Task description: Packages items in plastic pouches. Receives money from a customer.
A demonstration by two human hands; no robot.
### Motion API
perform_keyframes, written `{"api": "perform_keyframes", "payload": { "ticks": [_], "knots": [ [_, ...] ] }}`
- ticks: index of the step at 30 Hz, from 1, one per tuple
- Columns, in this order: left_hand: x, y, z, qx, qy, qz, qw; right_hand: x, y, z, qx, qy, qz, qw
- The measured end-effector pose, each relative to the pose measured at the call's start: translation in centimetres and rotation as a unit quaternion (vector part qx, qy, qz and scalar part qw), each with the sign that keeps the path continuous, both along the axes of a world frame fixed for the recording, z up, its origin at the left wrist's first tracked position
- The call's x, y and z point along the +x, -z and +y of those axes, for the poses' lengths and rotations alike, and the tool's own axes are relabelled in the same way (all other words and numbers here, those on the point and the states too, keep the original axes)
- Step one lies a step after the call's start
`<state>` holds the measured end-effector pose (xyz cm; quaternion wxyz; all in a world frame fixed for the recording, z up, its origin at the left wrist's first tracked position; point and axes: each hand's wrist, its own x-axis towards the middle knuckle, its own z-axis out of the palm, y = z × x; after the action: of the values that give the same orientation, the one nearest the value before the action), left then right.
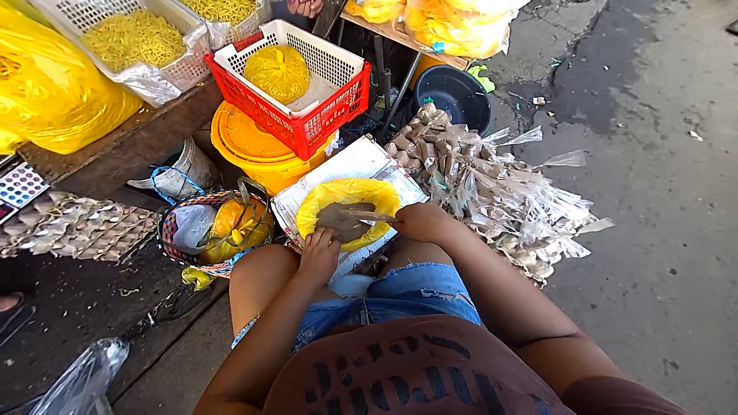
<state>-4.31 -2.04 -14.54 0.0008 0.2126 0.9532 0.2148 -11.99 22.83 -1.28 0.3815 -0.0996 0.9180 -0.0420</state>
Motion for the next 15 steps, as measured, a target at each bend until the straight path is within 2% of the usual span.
{"api": "perform_keyframes", "payload": {
  "ticks": [3,5,9,12,15],
  "knots": [
    [-0.1,0.3,-0.3,0.059,-0.075,0.016,0.995,0.1,0.8,1.1,-0.046,0.019,-0.016,0.999],
    [-0.1,0.3,-0.4,0.038,-0.110,-0.022,0.993,0.3,1.7,1.8,-0.073,0.035,-0.026,0.996],
    [0.0,-0.4,0.2,0.039,-0.115,-0.044,0.992,0.6,2.8,2.7,-0.134,0.066,-0.034,0.988],
    [-0.4,-1.0,0.3,0.110,-0.147,-0.033,0.982,1.1,2.9,3.3,-0.199,0.108,-0.048,0.973],
    [-1.4,-2.7,-0.2,0.218,-0.195,-0.040,0.955,1.6,3.5,3.8,-0.283,0.153,-0.058,0.945]
  ]
}}
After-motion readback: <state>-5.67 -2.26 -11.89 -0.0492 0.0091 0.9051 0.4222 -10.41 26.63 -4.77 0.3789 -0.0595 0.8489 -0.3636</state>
